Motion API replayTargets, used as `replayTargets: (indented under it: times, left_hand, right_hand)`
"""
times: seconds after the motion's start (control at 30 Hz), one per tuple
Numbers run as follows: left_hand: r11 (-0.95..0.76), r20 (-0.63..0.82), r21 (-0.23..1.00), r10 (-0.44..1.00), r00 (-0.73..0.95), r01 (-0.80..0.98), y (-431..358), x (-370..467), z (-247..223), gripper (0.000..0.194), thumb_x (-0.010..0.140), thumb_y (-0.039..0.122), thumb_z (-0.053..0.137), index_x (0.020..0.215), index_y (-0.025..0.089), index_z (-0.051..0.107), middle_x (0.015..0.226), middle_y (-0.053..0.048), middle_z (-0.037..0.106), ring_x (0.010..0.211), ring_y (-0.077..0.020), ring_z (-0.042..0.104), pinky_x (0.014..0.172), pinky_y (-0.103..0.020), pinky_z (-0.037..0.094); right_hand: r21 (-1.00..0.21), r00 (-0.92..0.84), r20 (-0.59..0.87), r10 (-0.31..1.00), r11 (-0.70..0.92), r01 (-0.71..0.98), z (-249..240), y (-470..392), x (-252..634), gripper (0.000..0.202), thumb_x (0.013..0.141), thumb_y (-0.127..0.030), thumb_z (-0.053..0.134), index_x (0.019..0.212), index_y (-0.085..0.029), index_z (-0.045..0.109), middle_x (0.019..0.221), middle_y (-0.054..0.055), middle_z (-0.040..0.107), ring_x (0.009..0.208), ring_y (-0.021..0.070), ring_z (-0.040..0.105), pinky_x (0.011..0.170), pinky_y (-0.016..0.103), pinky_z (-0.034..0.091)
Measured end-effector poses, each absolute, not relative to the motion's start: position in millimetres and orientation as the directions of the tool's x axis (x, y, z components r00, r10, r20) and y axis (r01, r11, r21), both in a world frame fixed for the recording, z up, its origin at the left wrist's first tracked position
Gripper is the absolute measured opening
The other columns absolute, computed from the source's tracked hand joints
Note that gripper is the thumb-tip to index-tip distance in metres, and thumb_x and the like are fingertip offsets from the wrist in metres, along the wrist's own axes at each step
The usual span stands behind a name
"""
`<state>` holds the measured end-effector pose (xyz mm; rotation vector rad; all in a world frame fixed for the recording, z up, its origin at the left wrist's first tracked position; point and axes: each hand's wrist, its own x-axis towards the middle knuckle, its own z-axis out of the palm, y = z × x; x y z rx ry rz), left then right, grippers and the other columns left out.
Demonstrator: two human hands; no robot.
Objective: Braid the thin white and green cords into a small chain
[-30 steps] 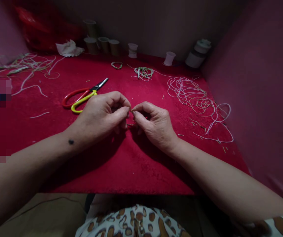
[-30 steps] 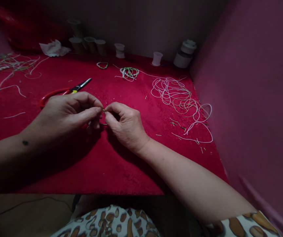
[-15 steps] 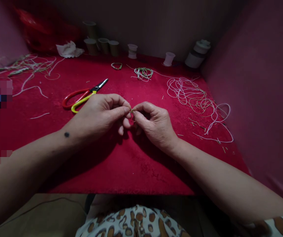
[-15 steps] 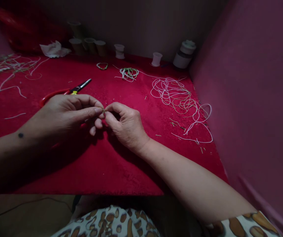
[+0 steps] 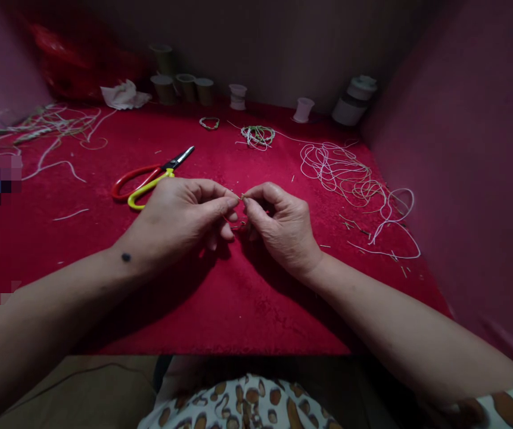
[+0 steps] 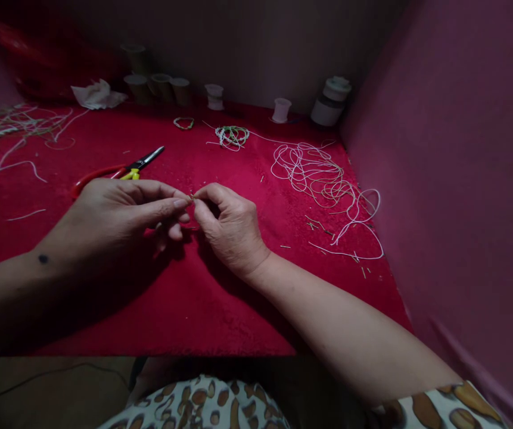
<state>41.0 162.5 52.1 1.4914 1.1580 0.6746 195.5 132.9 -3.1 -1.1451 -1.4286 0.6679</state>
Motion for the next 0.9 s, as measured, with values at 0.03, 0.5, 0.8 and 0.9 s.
replayTargets:
  times: [0.03,0.5,0.8,0.9]
  left_hand:
    - [0.055,-0.169,0.952,0.916,0.365,0.302,162.7,41.8,51.9,0.011,0.082,0.026,0.068,0.074,0.018,0.069,0.052,-0.003,0.067,0.038,-0.0137,0.06,0.035,-0.02,0.043]
    - [-0.146,-0.052,0.885,0.912,0.406,0.441,164.4,44.1,48.7,0.015,0.084,0.022,0.059,0.072,0.019,0.066,0.051,-0.001,0.068,0.043,-0.0139,0.063,0.045,-0.022,0.048]
    - [-0.55,0.25,0.588,0.821,0.514,0.593,172.9,35.6,36.4,0.018,0.084,0.028,0.054,0.074,0.021,0.067,0.058,0.001,0.067,0.053,-0.0145,0.059,0.056,-0.027,0.042]
    - [-0.613,0.328,0.547,0.783,0.528,0.57,172.2,36.6,37.8,0.016,0.081,0.023,0.053,0.072,0.02,0.065,0.059,0.001,0.064,0.053,-0.0125,0.054,0.056,-0.027,0.04]
  right_hand:
    - [-0.885,0.092,0.413,0.906,0.375,0.277,-2.4,132.2,195.2,0.011,0.091,-0.026,0.058,0.082,-0.021,0.062,0.077,0.001,0.065,0.072,0.013,0.062,0.062,0.025,0.05]
    - [-0.698,-0.017,0.574,0.818,0.5,0.513,-3.6,132.3,197.6,0.017,0.092,-0.014,0.055,0.076,-0.02,0.059,0.074,0.0,0.061,0.07,0.0125,0.056,0.068,0.027,0.046]
    - [-0.64,-0.067,0.611,0.789,0.542,0.545,-5.7,134.1,198.8,0.017,0.088,-0.009,0.053,0.075,-0.018,0.06,0.074,0.001,0.063,0.069,0.0126,0.056,0.068,0.026,0.045]
    - [-0.732,-0.032,0.546,0.837,0.494,0.47,-3.3,133.0,196.9,0.015,0.087,-0.011,0.054,0.075,-0.018,0.06,0.073,0.0,0.062,0.069,0.0124,0.057,0.068,0.026,0.046]
